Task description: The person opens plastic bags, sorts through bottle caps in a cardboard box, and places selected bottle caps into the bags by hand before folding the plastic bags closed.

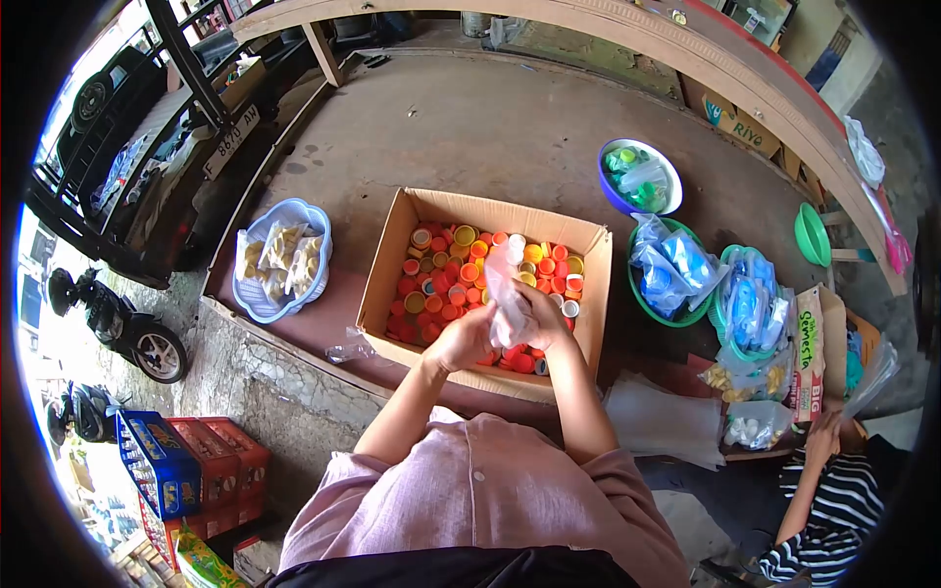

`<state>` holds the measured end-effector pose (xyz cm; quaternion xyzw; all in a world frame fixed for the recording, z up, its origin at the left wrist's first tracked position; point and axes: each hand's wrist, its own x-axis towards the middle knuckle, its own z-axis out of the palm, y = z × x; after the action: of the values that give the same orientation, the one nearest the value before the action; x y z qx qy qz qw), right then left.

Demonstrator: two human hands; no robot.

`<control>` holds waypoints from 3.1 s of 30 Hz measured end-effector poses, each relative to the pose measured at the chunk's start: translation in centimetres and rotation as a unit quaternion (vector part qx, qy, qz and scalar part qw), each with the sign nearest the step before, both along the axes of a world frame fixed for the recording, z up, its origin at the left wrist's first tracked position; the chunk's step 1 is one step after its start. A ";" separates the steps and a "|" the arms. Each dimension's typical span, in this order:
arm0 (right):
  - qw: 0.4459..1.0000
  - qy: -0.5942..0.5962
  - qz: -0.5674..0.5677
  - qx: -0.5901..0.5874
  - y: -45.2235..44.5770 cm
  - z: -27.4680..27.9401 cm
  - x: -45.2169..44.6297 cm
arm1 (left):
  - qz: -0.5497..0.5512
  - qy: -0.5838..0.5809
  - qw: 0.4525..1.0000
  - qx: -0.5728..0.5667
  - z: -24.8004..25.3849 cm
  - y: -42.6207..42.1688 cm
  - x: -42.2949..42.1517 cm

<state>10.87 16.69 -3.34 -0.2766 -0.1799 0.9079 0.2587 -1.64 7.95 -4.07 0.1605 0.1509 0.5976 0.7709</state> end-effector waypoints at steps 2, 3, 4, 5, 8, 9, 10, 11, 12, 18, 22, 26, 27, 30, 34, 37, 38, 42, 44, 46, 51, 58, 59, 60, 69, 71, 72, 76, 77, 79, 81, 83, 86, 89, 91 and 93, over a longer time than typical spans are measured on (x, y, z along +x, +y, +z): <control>0.998 -0.007 0.041 -0.037 0.3 -0.4 0.0 | 0.020 -0.066 0.997 0.041 0.6 0.2 -0.7; 0.995 0.048 0.076 -0.034 0.7 -1.5 -0.1 | 0.023 -0.121 0.990 0.063 0.5 0.3 -1.1; 0.988 0.103 0.111 -0.030 1.0 -2.4 -0.1 | 0.026 -0.175 0.980 0.085 0.4 0.5 -1.2; 0.993 0.096 0.071 -0.024 0.5 -0.5 -0.4 | 0.054 -0.154 0.986 0.016 3.3 -0.2 -0.5; 0.992 0.080 -0.091 -0.027 0.4 0.3 -0.6 | 0.000 -0.141 0.990 -0.010 1.4 -0.3 -0.3; 0.967 0.251 -0.037 0.001 0.9 -1.1 -0.3 | 0.019 -0.094 0.994 -0.046 1.1 -0.4 0.3; 0.967 0.250 -0.039 0.004 0.7 -1.6 0.1 | 0.022 -0.082 0.995 -0.055 1.1 -0.4 0.6; 0.975 0.215 -0.049 0.018 0.5 -1.1 0.2 | 0.070 0.012 0.997 -0.005 1.1 -0.5 1.0; 0.981 0.181 -0.062 0.033 0.6 -0.4 0.1 | 0.118 0.106 0.986 0.046 1.4 -0.3 1.3; 0.995 0.040 -0.073 0.060 -0.4 0.5 -0.4 | 0.231 0.719 0.646 0.112 3.7 -1.7 -0.5; 0.997 0.007 -0.026 0.066 -0.9 0.5 -0.8 | 0.208 0.644 0.729 0.105 3.6 -1.9 -0.7; 0.917 -0.148 -0.017 0.369 -0.5 -0.5 -0.9 | 0.305 0.664 0.675 0.100 2.3 -1.5 -1.4; 0.891 -0.178 -0.062 0.414 -0.3 -0.7 -1.2 | 0.343 0.658 0.663 0.098 2.4 -1.4 -1.3; 0.788 -0.272 -0.170 0.525 -0.6 -0.5 -1.4 | 0.385 0.586 0.713 0.027 1.0 -1.9 -1.0; 0.614 -0.281 -0.209 0.707 -2.3 1.5 -1.0 | 0.423 0.737 0.522 0.077 1.2 -1.8 -1.4; 0.522 -0.291 -0.179 0.782 -3.4 2.9 -1.8 | 0.411 0.687 0.598 0.033 2.9 -1.9 -0.2; 0.521 -0.302 -0.170 0.780 -3.3 2.7 -2.1 | 0.397 0.627 0.670 -0.016 3.2 -2.1 0.3; 0.583 -0.347 -0.158 0.718 -2.0 1.2 -1.8 | 0.409 0.755 0.506 0.082 2.6 -2.3 -1.3; 0.653 -0.361 -0.157 0.647 -2.0 1.3 -1.8 | 0.378 0.793 0.477 0.008 3.1 -3.0 -3.0; 0.685 -0.322 -0.096 0.647 -2.5 1.1 -1.8 | 0.390 0.796 0.447 0.119 3.3 -2.6 -3.9; 0.765 -0.246 -0.019 0.595 -1.8 -0.5 -2.5 | 0.185 0.791 0.527 0.249 4.8 -2.2 -3.6; 0.868 -0.188 0.057 0.457 -1.5 -0.6 -2.2 | 0.116 0.764 0.593 0.226 4.1 -2.0 -4.2; 0.833 -0.199 0.040 0.515 -1.1 -0.3 -2.1 | 0.115 0.763 0.594 0.226 4.0 -1.9 -4.3; 0.833 -0.200 0.042 0.514 -0.8 0.5 -1.9 | 0.137 0.709 0.661 0.204 3.8 -1.8 -4.6; 0.733 -0.298 0.059 0.609 -1.2 4.1 -3.3 | 0.157 0.714 0.678 0.072 4.4 -2.0 -4.2; 0.698 -0.305 0.050 0.646 -1.3 3.4 -3.2 | 0.202 0.697 0.687 0.048 3.9 -1.9 -4.1; 0.661 -0.313 0.041 0.681 -1.3 3.2 -3.1 | 0.247 0.675 0.694 0.023 3.4 -1.8 -4.1; 0.628 -0.394 0.158 0.652 -1.1 2.8 -2.1 | 0.287 0.711 0.639 0.056 2.6 -1.9 -5.9; 0.638 -0.375 0.145 0.657 -0.8 3.1 -2.2 | 0.288 0.678 0.668 0.102 2.9 -2.0 -5.7; 0.704 -0.350 0.169 0.595 -0.4 4.4 -2.3 | 0.239 0.735 0.599 0.212 3.8 -2.2 -5.8; 0.754 -0.317 0.206 0.538 -0.3 4.6 -2.6 | 0.240 0.770 0.550 0.217 4.0 -2.0 -5.0; 0.766 -0.306 0.183 0.536 -1.1 4.0 -3.1 | 0.246 0.811 0.492 0.198 3.8 -2.0 -4.6; 0.778 -0.271 0.138 0.549 -1.5 2.9 -3.7 | 0.280 0.786 0.533 0.139 2.6 -1.7 -4.0; 0.835 -0.179 0.192 0.483 -0.7 2.6 -3.5 | 0.294 0.729 0.608 0.114 2.2 -1.7 -4.4; 0.798 -0.251 0.217 0.503 2.0 4.4 -2.7 | 0.333 0.672 0.658 0.072 2.6 -1.5 -4.0; 0.816 -0.287 0.154 0.478 4.4 1.9 -2.0 | 0.301 0.708 0.634 0.073 2.6 -1.4 -4.8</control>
<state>8.92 21.14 -1.44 -0.3347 -0.6976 0.6151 0.1516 -6.44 6.55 -1.50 0.5364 0.6462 0.5083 0.1906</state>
